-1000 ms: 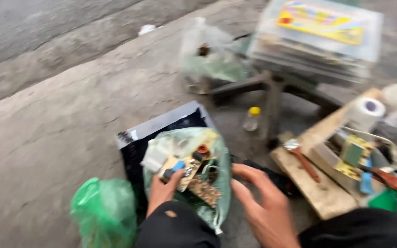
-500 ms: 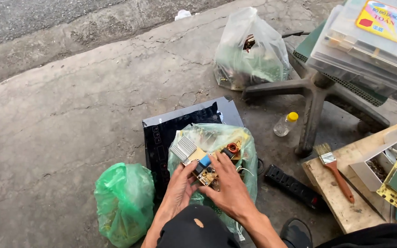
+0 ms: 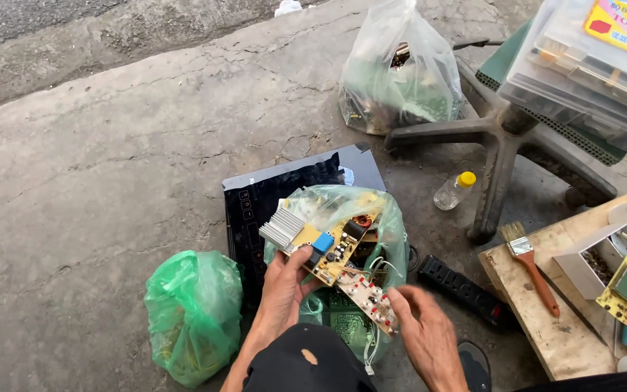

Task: Sorting through a bag of electronic circuit boards and organizing them on a repair bench.

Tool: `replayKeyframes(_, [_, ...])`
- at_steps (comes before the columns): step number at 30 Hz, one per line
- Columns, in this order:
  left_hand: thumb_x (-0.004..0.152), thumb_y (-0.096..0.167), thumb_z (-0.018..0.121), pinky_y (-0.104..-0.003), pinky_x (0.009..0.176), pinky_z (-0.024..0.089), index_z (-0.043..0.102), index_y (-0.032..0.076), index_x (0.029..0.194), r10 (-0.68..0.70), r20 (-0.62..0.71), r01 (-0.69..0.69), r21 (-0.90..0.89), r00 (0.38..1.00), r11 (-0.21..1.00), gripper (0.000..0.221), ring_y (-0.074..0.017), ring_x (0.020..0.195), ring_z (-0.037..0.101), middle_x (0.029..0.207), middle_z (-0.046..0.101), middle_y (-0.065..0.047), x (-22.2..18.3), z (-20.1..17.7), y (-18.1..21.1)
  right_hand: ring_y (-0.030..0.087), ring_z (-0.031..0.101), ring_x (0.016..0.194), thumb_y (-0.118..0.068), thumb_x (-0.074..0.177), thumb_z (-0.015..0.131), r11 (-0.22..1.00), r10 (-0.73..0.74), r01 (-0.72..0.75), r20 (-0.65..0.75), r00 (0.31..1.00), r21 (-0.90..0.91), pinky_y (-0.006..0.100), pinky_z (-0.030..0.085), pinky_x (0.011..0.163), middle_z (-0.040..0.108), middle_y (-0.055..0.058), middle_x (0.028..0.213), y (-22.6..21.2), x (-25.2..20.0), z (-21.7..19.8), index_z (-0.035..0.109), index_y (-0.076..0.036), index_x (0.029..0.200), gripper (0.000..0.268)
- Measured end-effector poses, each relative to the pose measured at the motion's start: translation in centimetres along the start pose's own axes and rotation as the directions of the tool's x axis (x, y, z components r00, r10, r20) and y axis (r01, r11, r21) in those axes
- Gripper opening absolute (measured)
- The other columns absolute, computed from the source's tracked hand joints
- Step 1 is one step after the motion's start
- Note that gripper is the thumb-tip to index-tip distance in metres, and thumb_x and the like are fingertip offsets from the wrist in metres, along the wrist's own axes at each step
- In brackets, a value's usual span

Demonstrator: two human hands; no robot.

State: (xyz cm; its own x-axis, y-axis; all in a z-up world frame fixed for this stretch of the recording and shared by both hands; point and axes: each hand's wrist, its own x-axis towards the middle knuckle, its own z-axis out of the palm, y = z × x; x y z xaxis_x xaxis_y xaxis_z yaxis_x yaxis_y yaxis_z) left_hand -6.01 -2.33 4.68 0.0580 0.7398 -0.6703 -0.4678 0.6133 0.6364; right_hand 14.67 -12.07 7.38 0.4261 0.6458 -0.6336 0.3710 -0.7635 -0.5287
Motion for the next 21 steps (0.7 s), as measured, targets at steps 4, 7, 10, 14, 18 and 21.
replayKeyframes(4, [0.093,0.019,0.071,-0.051,0.089,0.066,0.058,0.01,0.15,0.04,-0.007,-0.039,0.083,0.999,0.996,0.059,-0.0296,0.12,0.071,0.139,0.072,-0.012,-3.8,2.5,2.3,0.026,0.04,0.16,-0.057,0.098,0.064,0.822,-0.546,0.516,-0.076,0.834,-0.241,0.057,0.033,0.128,0.044,0.011,0.175,0.9,1.4,1.9,0.048,-0.016,0.163,0.078])
replayKeyframes(7, [0.091,0.022,0.069,-0.046,0.085,0.067,0.064,0.011,0.154,0.063,-0.055,-0.055,0.133,0.997,0.99,0.064,-0.0227,0.118,0.072,0.139,0.077,-0.009,-5.6,4.7,3.2,0.039,0.015,0.169,-0.048,0.09,0.095,0.409,-0.838,0.787,0.151,0.524,-0.463,0.06,0.024,0.13,0.011,0.016,0.186,-0.8,2.2,3.4,0.019,-0.02,0.178,0.12])
replayKeyframes(10, [0.078,0.016,0.079,-0.042,0.078,0.068,0.064,0.008,0.136,0.14,-0.104,-0.119,0.192,0.985,0.974,0.061,-0.0205,0.111,0.073,0.13,0.076,-0.01,-6.2,5.6,3.9,0.05,0.035,0.161,-0.005,0.079,0.085,0.51,-0.817,0.727,0.005,0.576,-0.459,0.072,0.048,0.114,0.03,0.019,0.182,-3.5,3.1,3.7,0.026,-0.021,0.175,0.114])
replayKeyframes(14, [0.08,0.053,0.066,-0.046,0.1,0.067,0.049,0.017,0.157,0.212,0.087,-0.226,0.511,0.973,0.829,0.087,-0.0263,0.124,0.078,0.142,0.073,-0.013,-7.5,4.1,6.1,0.025,0.08,0.117,-0.028,0.094,0.082,0.676,-0.736,0.685,-0.195,0.648,-0.274,0.047,0.064,0.099,0.08,0.006,0.139,-5.8,2.6,0.0,0.062,-0.018,0.153,0.063])
replayKeyframes(18, [0.083,0.07,0.076,-0.059,0.13,0.036,0.025,0.02,0.173,0.424,0.096,-0.216,0.945,0.901,0.246,0.115,-0.0284,0.16,0.04,0.175,0.036,-0.013,-4.9,-0.1,1.8,0.019,0.079,0.085,-0.03,0.096,0.079,0.899,-0.427,0.438,-0.207,0.88,0.008,0.037,0.069,0.082,0.086,0.003,0.102,-6.4,0.3,-4.1,0.077,-0.016,0.134,0.04])
replayKeyframes(21, [0.063,0.061,0.112,-0.052,0.126,0.033,0.016,0.024,0.177,0.591,0.452,-0.251,0.885,0.669,-0.392,0.154,-0.0388,0.159,0.036,0.175,0.033,-0.017,0.9,-4.8,-5.7,0.019,0.079,0.112,-0.025,0.094,0.083,0.893,-0.374,0.432,-0.322,0.869,0.126,0.038,0.06,0.102,0.087,0.005,0.118,-7.2,-1.4,-5.3,0.081,-0.009,0.127,0.037])
